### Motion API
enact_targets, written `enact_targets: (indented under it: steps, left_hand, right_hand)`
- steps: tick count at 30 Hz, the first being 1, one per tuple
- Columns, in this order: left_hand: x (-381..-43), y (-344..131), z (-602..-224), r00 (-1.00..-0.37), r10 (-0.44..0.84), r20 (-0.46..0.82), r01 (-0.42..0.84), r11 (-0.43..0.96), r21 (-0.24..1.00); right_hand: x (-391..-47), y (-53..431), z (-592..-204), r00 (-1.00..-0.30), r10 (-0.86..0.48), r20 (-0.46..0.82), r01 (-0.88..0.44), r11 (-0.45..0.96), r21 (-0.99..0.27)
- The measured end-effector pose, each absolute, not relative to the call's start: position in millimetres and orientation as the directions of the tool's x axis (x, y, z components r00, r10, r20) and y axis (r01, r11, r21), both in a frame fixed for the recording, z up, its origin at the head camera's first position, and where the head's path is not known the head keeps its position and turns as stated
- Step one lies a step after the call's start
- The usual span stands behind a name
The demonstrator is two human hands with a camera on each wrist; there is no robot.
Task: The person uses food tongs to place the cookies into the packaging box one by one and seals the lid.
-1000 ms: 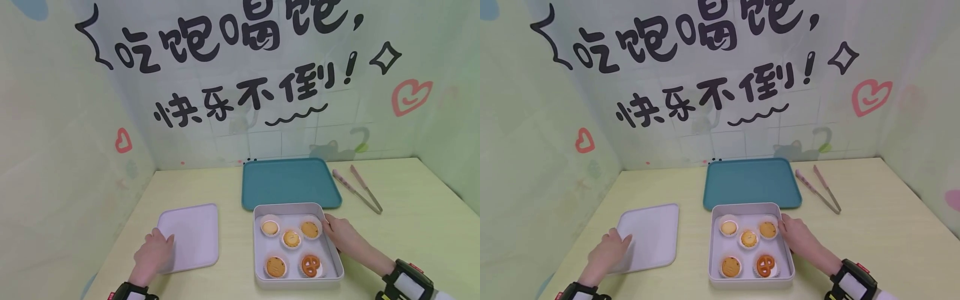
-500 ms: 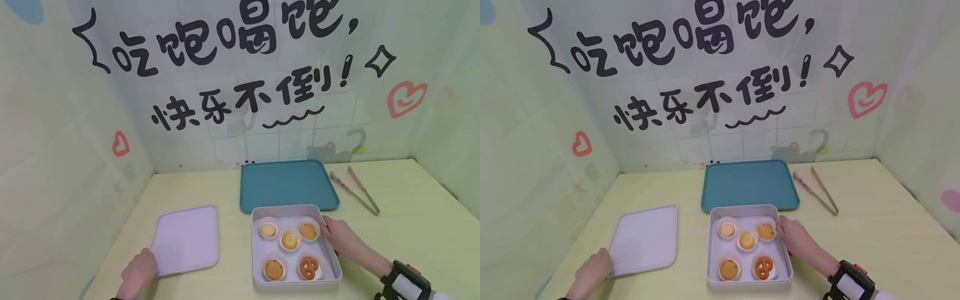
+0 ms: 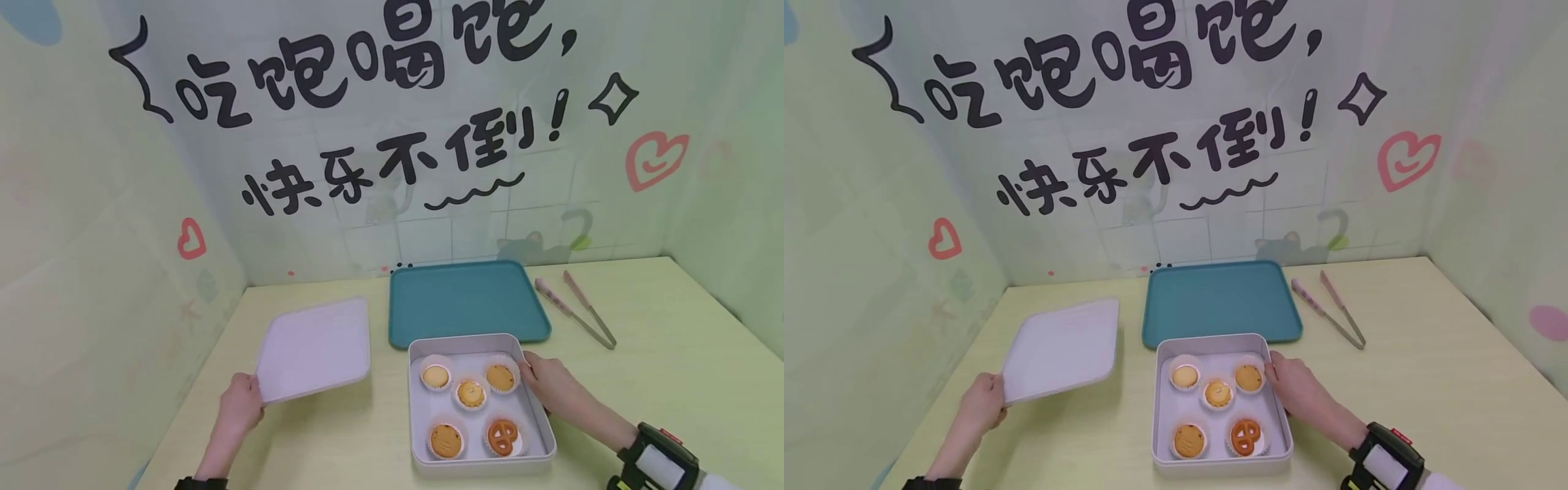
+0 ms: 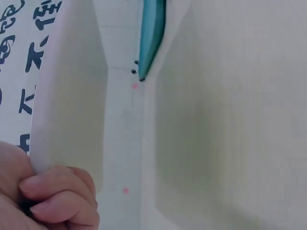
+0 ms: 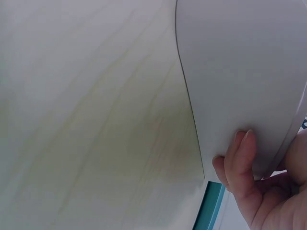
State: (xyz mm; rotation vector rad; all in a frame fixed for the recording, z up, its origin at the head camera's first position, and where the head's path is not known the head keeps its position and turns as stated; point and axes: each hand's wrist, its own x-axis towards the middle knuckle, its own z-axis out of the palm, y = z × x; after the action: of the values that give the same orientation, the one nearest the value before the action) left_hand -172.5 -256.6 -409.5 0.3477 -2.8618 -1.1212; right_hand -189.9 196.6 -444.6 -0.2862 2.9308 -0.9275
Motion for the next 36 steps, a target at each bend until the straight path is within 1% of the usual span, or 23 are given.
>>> enact_targets:
  steps: [4,8,11,15,17,20,23,25,27,30,32,34,36]
  left_hand:
    - [-181.4,-217.1,-394.9,-0.976,-0.215,-0.01,-0.151,0.65,0.744]
    - [-192.9,-168.8,-382.7,-0.985,-0.16,0.062,-0.059,0.656,0.753]
    - [-200.7,-134.1,-382.5,-0.987,-0.114,0.116,0.012,0.66,0.752]
    - [-204.3,-98.0,-386.7,-0.985,-0.077,0.156,0.068,0.656,0.752]
    - [-204.1,-84.7,-388.0,-0.985,-0.062,0.164,0.085,0.648,0.757]
    - [-203.4,-69.9,-389.8,-0.98,-0.046,0.196,0.121,0.645,0.755]
    - [-201.2,-62.7,-391.6,-0.975,-0.015,0.221,0.158,0.65,0.743]
    - [-199.8,-62.3,-392.8,-0.976,0.021,0.215,0.178,0.643,0.745]
    - [-199.4,-64.2,-392.3,-0.974,0.072,0.216,0.212,0.63,0.747]
    - [-202.2,-69.2,-388.3,-0.951,0.136,0.279,0.301,0.616,0.727]
    - [-205.2,-71.8,-383.8,-0.932,0.141,0.333,0.348,0.596,0.724]
    - [-208.2,-73.0,-379.1,-0.932,0.117,0.343,0.348,0.552,0.758]
    - [-210.9,-72.9,-375.0,-0.953,0.087,0.291,0.298,0.447,0.843]
  right_hand:
    - [-189.5,196.4,-443.7,-0.982,-0.189,0.004,-0.156,0.804,-0.574]
    - [-189.6,196.9,-444.4,-0.983,-0.182,0.003,-0.15,0.8,-0.58]
    - [-190.3,197.8,-445.7,-0.984,-0.18,-0.006,-0.141,0.792,-0.594]
    - [-192.3,201.7,-438.9,-0.988,-0.148,-0.034,-0.087,0.736,-0.672]
    - [-196.5,205.5,-430.8,-0.993,-0.118,-0.012,-0.071,0.667,-0.742]
    - [-208.7,210.1,-417.6,-0.995,-0.097,0.037,-0.078,0.469,-0.88]
    - [-222.1,212.2,-407.9,-0.989,-0.141,0.043,-0.083,0.292,-0.953]
    - [-228.0,214.5,-403.0,-0.982,-0.182,0.047,-0.088,0.223,-0.971]
    - [-230.6,219.1,-399.0,-0.975,-0.207,0.085,-0.129,0.211,-0.969]
    - [-230.1,226.9,-393.5,-0.962,-0.211,0.172,-0.211,0.179,-0.961]
    - [-229.1,230.4,-390.5,-0.951,-0.201,0.233,-0.268,0.169,-0.948]
    - [-228.4,231.0,-387.7,-0.938,-0.183,0.295,-0.324,0.156,-0.933]
    - [-228.5,229.8,-385.9,-0.912,-0.173,0.372,-0.4,0.171,-0.901]
